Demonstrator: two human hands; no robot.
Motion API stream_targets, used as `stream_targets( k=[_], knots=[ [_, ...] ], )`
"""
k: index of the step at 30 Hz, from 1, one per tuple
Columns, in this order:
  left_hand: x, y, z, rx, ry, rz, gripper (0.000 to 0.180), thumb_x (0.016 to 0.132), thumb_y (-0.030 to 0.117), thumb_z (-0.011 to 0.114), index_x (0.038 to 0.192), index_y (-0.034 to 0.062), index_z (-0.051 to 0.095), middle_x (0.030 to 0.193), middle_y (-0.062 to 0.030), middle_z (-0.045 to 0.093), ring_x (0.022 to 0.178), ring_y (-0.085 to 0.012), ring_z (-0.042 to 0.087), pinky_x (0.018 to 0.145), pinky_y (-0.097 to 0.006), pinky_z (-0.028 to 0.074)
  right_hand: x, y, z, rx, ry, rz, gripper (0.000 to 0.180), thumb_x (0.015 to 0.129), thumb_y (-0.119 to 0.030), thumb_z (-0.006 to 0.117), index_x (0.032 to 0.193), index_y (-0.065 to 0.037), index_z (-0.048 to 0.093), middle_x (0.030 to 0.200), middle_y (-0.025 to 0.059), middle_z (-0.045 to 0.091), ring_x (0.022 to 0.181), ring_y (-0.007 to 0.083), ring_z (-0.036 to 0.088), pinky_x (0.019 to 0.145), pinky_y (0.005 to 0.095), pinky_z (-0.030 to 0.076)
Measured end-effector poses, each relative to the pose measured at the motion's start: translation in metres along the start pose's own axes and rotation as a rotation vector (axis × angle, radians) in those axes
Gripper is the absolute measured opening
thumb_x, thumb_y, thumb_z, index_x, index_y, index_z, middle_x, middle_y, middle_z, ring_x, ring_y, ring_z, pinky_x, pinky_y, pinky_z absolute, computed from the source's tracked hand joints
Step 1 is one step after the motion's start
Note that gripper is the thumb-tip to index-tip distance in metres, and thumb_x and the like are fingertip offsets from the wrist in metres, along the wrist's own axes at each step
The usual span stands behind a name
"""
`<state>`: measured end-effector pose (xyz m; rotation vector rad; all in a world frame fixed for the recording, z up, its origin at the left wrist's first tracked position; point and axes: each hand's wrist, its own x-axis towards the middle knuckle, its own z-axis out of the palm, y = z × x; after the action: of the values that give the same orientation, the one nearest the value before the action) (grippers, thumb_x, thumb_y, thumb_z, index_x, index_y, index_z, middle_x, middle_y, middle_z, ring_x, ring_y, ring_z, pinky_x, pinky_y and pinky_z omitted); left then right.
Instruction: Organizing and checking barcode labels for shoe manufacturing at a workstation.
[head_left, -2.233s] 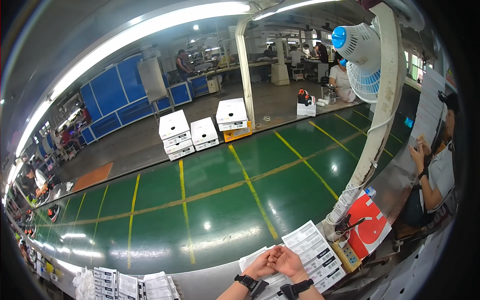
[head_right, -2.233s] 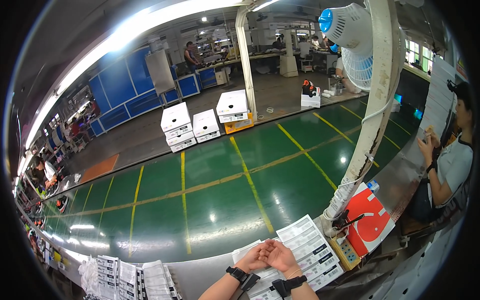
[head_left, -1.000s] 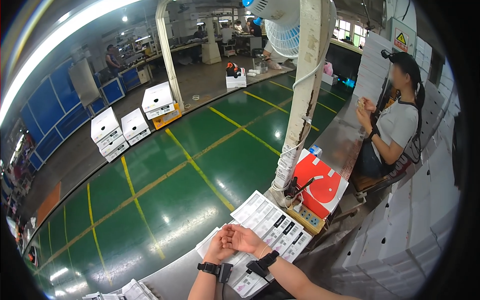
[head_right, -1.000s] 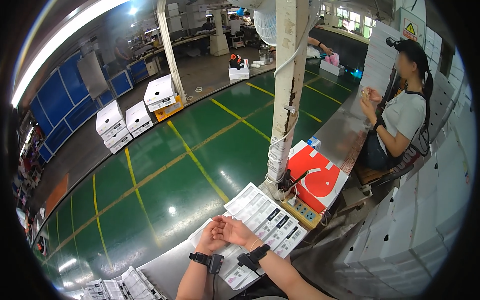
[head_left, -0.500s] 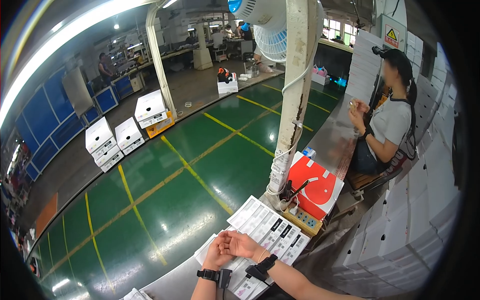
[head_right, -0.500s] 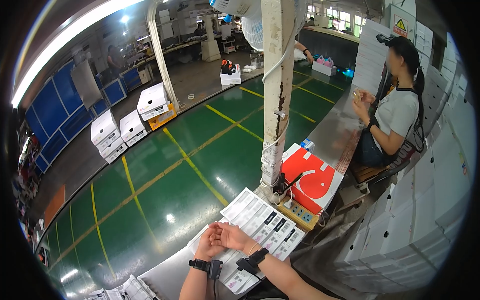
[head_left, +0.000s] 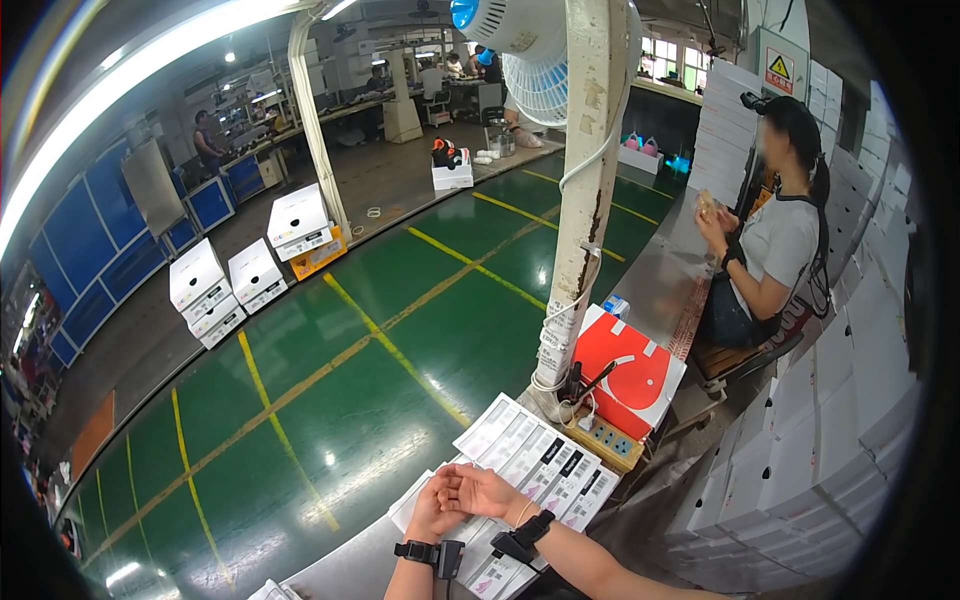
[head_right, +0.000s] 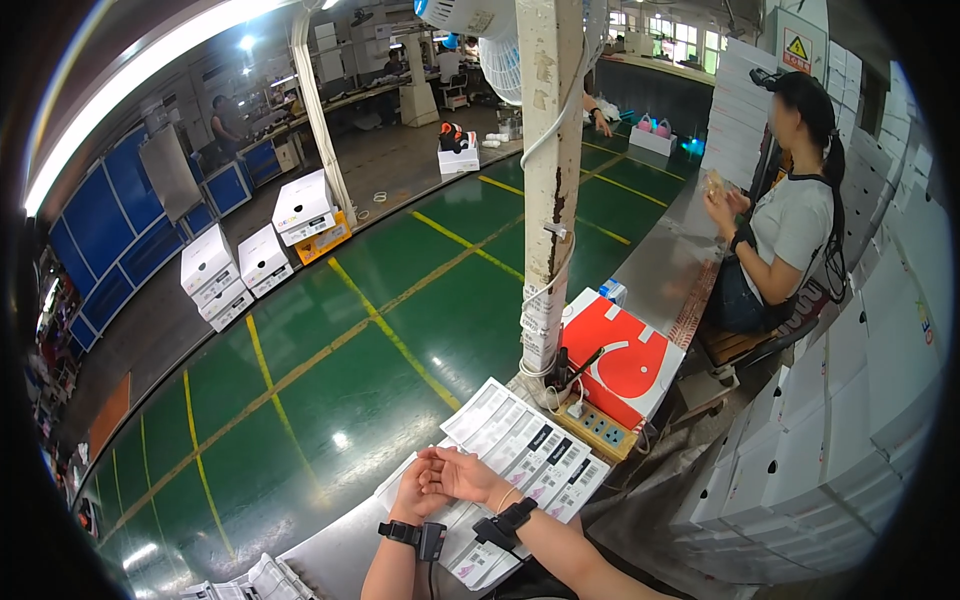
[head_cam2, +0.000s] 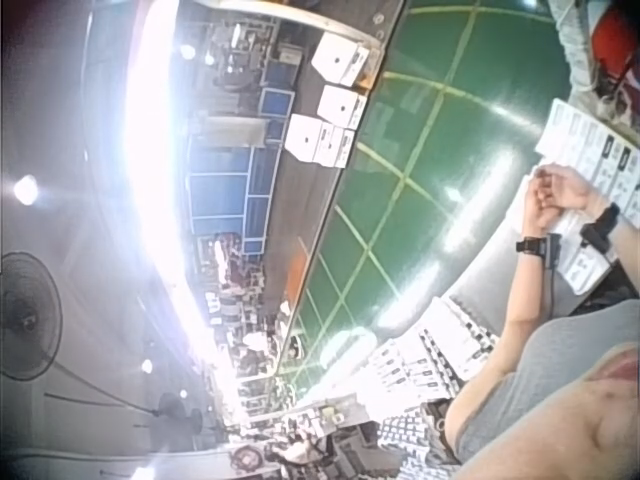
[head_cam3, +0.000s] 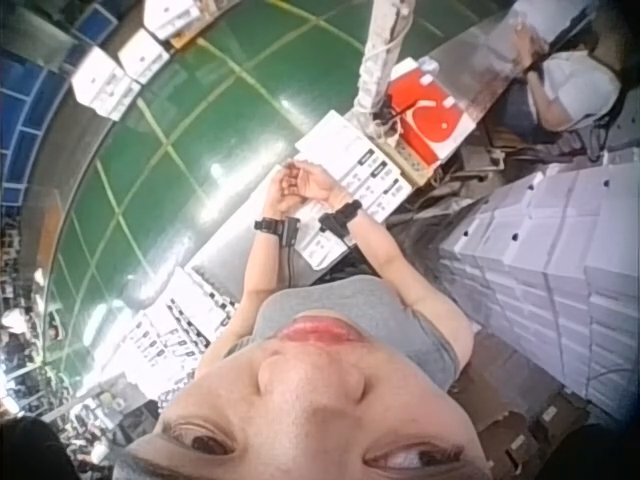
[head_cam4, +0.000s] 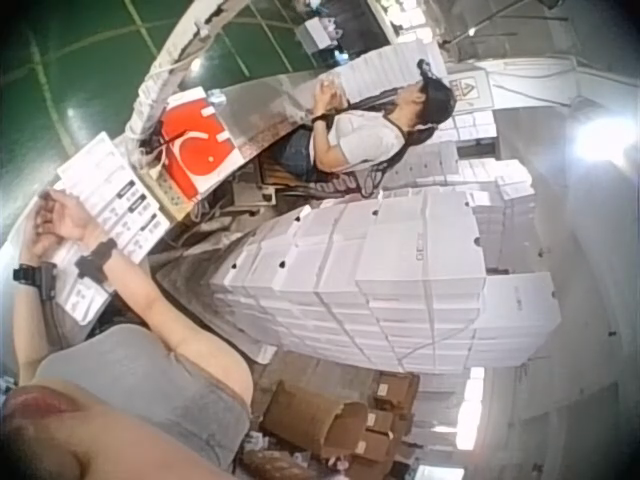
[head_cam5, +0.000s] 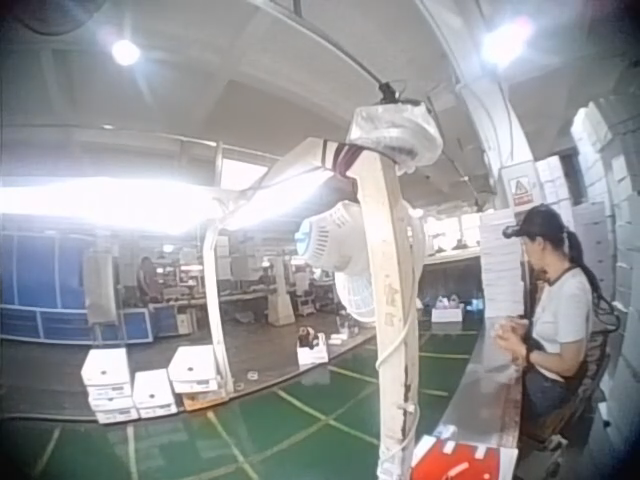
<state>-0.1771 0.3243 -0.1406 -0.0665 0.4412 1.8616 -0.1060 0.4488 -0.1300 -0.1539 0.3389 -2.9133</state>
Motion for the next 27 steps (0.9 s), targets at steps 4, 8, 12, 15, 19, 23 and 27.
stream_targets(
  k=[4,8,12,15,19,23,27],
  knots=[
    [0.002,0.000,-0.010,0.009,0.035,0.014,0.036,0.090,0.018,0.047,0.120,-0.0009,0.052,0.119,-0.0117,0.058,0.105,-0.0194,0.058,0.098,-0.034,0.044,0.001,0.002,0.000,-0.003,-0.003,0.009,0.035,0.099,-0.024,0.039,0.118,0.003,0.051,0.106,0.0142,0.059,0.095,0.0247,0.058,0.088,0.0401,0.047],
    [0.001,-0.001,-0.006,0.011,0.013,0.024,0.035,0.090,0.018,0.047,0.119,-0.0010,0.053,0.119,-0.0117,0.059,0.105,-0.0197,0.058,0.096,-0.032,0.045,0.001,0.001,0.000,0.000,0.008,0.011,0.035,0.099,-0.024,0.039,0.118,0.003,0.051,0.106,0.0141,0.059,0.095,0.0247,0.058,0.088,0.0403,0.047],
    [-0.001,0.001,-0.001,-0.010,-0.035,-0.005,0.035,0.090,0.017,0.047,0.118,-0.0019,0.053,0.112,-0.0100,0.061,0.092,-0.0141,0.062,0.085,-0.025,0.051,0.001,0.001,0.000,-0.005,0.009,0.011,0.035,0.099,-0.024,0.039,0.118,0.003,0.051,0.105,0.0139,0.059,0.095,0.0243,0.058,0.088,0.0402,0.047],
    [-0.003,0.000,0.010,-0.001,0.010,0.000,0.035,0.089,0.016,0.047,0.118,-0.0029,0.053,0.107,-0.0089,0.062,0.081,-0.0102,0.062,0.075,-0.019,0.052,0.000,0.001,0.000,-0.013,0.014,0.013,0.035,0.099,-0.025,0.039,0.118,0.003,0.051,0.104,0.0137,0.059,0.094,0.0240,0.058,0.088,0.0396,0.047],
    [-0.001,0.000,-0.003,-0.022,-0.021,0.014,0.037,0.089,0.016,0.047,0.120,-0.0041,0.052,0.106,-0.0090,0.063,0.078,-0.0095,0.062,0.072,-0.017,0.052,0.002,0.002,0.001,-0.017,0.025,0.017,0.035,0.099,-0.025,0.041,0.118,0.001,0.053,0.102,0.0139,0.061,0.093,0.0251,0.059,0.086,0.0395,0.048],
    [-0.001,0.000,0.002,-0.005,-0.009,0.007,0.039,0.088,0.016,0.048,0.121,-0.0049,0.051,0.106,-0.0092,0.063,0.079,-0.0097,0.062,0.072,-0.017,0.051,0.001,0.001,0.000,-0.012,0.029,0.016,0.034,0.099,-0.025,0.041,0.117,0.001,0.052,0.101,0.0140,0.060,0.093,0.0249,0.059,0.087,0.0396,0.048],
    [-0.001,0.000,-0.002,-0.017,-0.064,0.000,0.040,0.089,0.018,0.047,0.122,-0.0049,0.051,0.108,-0.0102,0.062,0.088,-0.0129,0.062,0.082,-0.021,0.050,0.001,0.002,0.000,-0.008,0.019,0.022,0.035,0.099,-0.024,0.039,0.118,0.003,0.051,0.103,0.0143,0.059,0.093,0.0250,0.058,0.088,0.0393,0.047]
  ],
)
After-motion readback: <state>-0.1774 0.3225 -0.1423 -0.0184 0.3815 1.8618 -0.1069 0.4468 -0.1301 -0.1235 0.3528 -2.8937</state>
